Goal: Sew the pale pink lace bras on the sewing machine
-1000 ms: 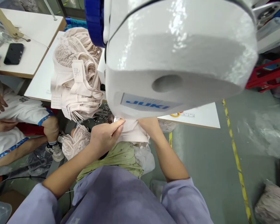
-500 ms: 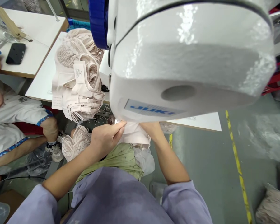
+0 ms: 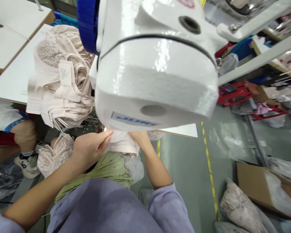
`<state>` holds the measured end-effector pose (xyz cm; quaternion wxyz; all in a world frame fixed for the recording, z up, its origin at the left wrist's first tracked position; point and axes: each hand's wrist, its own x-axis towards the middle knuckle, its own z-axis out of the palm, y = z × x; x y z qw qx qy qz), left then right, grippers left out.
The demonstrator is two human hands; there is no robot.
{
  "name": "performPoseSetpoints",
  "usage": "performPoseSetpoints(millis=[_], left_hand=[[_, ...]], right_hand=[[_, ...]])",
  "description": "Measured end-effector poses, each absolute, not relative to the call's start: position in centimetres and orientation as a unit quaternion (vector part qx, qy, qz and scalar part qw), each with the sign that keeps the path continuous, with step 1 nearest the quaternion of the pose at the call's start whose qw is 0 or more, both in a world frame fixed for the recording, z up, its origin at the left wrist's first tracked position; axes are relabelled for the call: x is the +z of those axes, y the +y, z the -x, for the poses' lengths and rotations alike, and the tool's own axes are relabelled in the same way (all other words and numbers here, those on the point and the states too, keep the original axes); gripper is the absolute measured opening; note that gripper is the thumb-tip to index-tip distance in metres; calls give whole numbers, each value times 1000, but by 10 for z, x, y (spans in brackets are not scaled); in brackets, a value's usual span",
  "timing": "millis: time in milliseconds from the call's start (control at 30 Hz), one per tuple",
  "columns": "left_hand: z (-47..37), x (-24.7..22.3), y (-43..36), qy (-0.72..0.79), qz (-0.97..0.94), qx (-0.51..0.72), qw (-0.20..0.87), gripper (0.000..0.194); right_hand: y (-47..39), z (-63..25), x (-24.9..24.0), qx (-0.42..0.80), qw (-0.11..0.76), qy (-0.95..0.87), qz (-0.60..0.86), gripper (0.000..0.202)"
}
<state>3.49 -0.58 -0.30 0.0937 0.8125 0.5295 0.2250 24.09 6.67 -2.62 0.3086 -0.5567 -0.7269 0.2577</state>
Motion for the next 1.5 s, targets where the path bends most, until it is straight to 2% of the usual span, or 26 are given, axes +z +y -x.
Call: performPoseSetpoints(millis=[467,1000,1233,1400,1500], left_hand=[[-31,-2,-8,449,-852,268,22,24],[-41,-1,-9,402,-874,272,32,21],[-38,-2,-14,421,-843,319,102,22],[-36,-1,-17,452,-806,343,166,22],[-34,2,-19,471,-777,360,210,22]], right_hand=[[60,-241,-33,300,336,-676,584,32],[54,-246,-22,314,382,-648,579,19],[51,-246,-23,322,423,-628,568,10],[47,-242,-24,357,442,-604,559,13],[40,-236,-31,424,475,-552,539,20]])
